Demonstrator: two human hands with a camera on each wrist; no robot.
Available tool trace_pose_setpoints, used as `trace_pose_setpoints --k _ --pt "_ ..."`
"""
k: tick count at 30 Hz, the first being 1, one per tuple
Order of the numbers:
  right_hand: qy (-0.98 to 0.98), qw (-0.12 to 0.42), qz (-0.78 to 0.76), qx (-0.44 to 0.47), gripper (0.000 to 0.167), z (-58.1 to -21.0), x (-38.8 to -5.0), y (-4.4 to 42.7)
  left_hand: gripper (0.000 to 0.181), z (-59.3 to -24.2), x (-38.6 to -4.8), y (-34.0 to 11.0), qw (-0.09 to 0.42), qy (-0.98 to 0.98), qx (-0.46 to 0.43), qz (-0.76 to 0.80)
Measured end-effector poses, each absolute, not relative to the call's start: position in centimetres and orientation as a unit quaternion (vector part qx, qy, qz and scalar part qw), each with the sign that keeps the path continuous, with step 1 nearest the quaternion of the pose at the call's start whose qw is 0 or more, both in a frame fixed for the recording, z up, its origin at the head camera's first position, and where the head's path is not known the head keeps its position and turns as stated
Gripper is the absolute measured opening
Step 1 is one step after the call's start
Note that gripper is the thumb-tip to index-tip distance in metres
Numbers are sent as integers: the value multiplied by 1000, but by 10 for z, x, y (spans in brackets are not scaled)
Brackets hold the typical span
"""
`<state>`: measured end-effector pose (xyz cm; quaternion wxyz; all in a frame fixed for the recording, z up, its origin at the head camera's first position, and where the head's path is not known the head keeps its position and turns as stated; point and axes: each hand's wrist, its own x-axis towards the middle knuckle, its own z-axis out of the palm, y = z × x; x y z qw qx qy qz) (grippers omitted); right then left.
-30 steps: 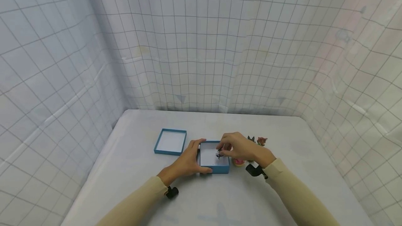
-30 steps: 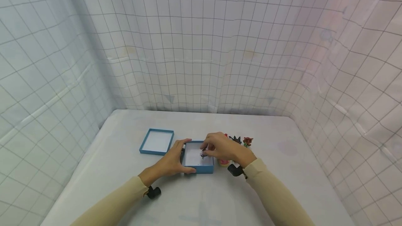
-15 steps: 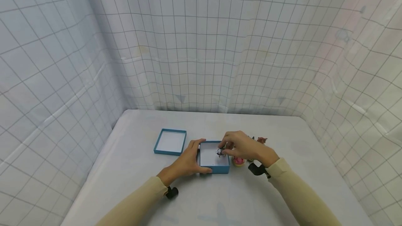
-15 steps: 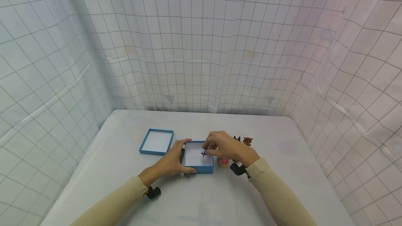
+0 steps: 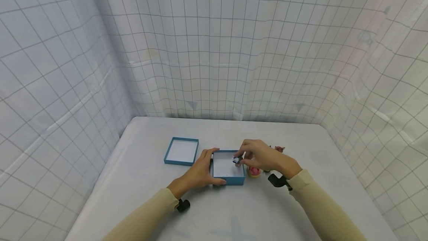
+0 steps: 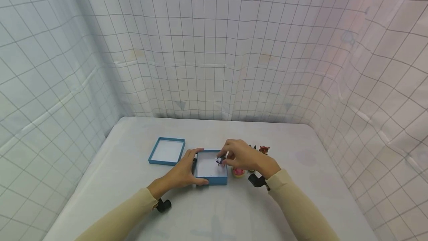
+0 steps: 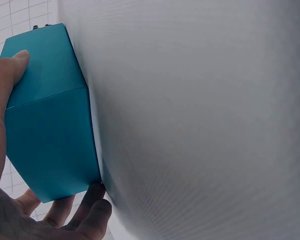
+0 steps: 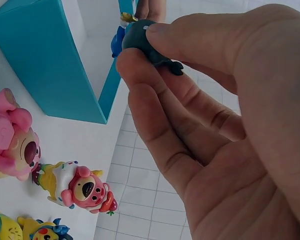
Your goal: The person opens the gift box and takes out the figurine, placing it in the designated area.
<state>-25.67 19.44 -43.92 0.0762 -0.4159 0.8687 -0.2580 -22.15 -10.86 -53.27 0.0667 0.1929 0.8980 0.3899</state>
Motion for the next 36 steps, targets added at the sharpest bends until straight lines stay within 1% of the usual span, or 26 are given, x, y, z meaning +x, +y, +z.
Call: trace_pose_setpoints --k 9,20,29,36 --pt "871 97 -265 -402 27 -437 -253 202 126 -532 -221 -108 64 900 187 387" --pt "867 110 -289 -391 23 -436 -249 211 126 -532 -220 -108 62 898 186 394" --pt "859 100 -315 -392 18 -439 -247 220 125 -532 -219 -108 61 896 190 397" --pt "860 84 -312 -394 10 -442 -247 226 126 -532 -220 -108 59 897 195 392"
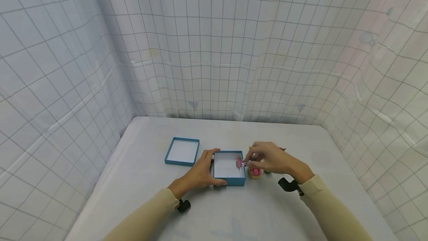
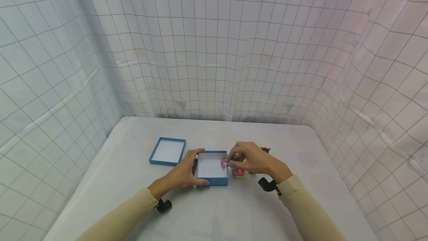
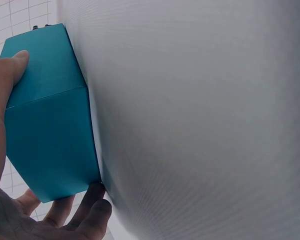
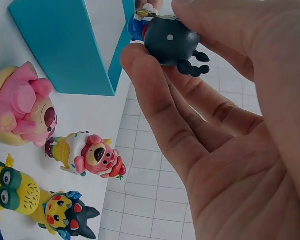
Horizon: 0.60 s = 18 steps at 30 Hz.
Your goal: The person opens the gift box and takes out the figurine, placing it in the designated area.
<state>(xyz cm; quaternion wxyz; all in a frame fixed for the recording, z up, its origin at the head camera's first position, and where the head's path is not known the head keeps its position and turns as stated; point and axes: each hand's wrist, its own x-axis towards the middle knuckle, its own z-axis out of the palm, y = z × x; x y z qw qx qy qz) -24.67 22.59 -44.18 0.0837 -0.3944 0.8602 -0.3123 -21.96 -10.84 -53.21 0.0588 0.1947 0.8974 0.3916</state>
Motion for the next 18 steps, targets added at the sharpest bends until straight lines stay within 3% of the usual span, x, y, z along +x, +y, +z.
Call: trace_pose_setpoints --k 8,18 --pt "858 61 -308 -406 13 -444 -245 233 125 -533 -220 -107 57 897 192 393" --pt "875 59 -298 -377 37 -445 -236 242 125 -532 -220 -107 59 898 189 392"
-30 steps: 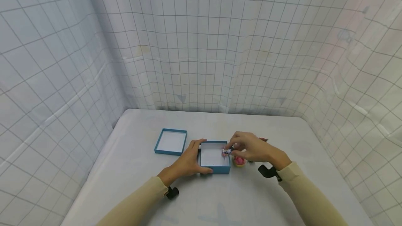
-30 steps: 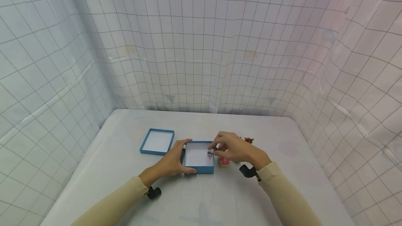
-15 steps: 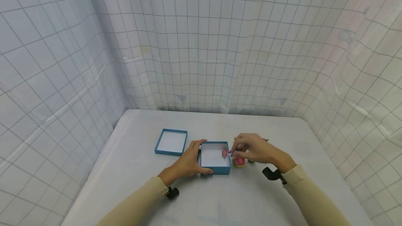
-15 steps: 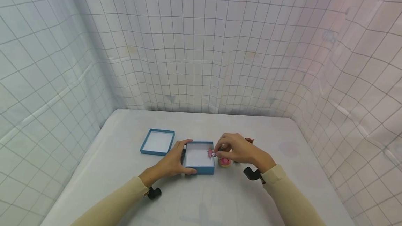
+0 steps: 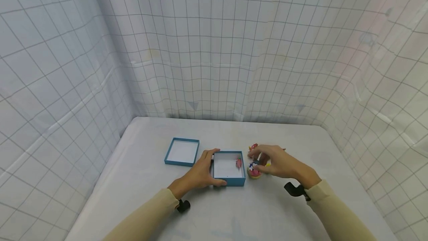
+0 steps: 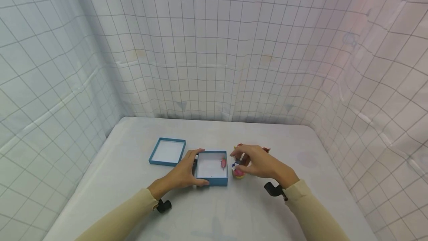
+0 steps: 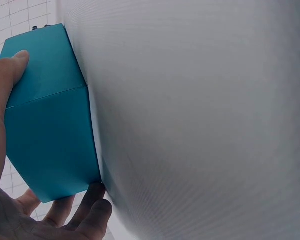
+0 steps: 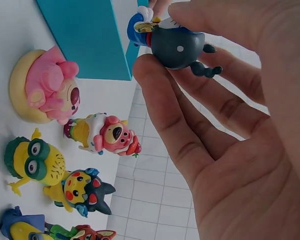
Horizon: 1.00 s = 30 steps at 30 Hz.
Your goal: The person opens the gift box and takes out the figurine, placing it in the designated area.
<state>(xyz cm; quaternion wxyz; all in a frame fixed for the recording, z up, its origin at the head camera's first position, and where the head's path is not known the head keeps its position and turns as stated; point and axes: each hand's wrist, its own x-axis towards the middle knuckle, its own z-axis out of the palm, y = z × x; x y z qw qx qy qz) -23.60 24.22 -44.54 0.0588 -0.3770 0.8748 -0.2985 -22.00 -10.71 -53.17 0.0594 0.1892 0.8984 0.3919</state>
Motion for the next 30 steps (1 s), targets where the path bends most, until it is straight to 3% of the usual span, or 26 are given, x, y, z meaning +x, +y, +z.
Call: trace_pose_setpoints --k 9,30 --pt "885 56 -283 -365 27 -450 -231 247 125 -532 -219 -108 63 897 188 395" --pt "877 53 -290 -380 27 -474 -219 254 125 -533 -220 -108 58 896 193 395"
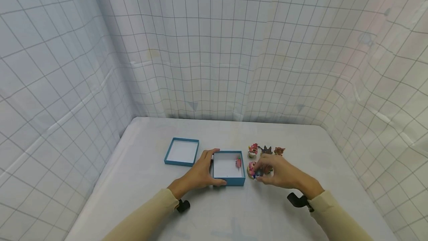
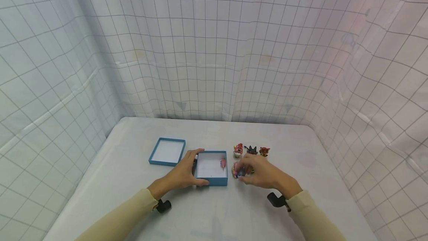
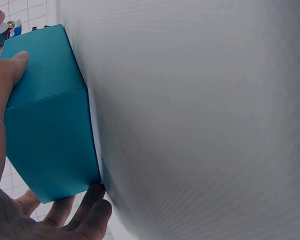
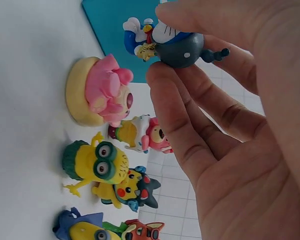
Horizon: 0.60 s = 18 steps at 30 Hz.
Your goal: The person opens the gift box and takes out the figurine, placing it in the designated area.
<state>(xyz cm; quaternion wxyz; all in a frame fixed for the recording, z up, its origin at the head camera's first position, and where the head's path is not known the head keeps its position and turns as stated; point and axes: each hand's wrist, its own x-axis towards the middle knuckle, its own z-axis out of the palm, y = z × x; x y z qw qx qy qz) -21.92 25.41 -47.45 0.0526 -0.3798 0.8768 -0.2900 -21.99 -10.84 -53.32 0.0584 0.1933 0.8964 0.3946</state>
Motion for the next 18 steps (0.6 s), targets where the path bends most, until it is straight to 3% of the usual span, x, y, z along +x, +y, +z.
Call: trace_pose_setpoints --k 18 --pt "879 45 -277 -385 24 -497 -212 254 125 -532 -218 -108 53 898 198 388"
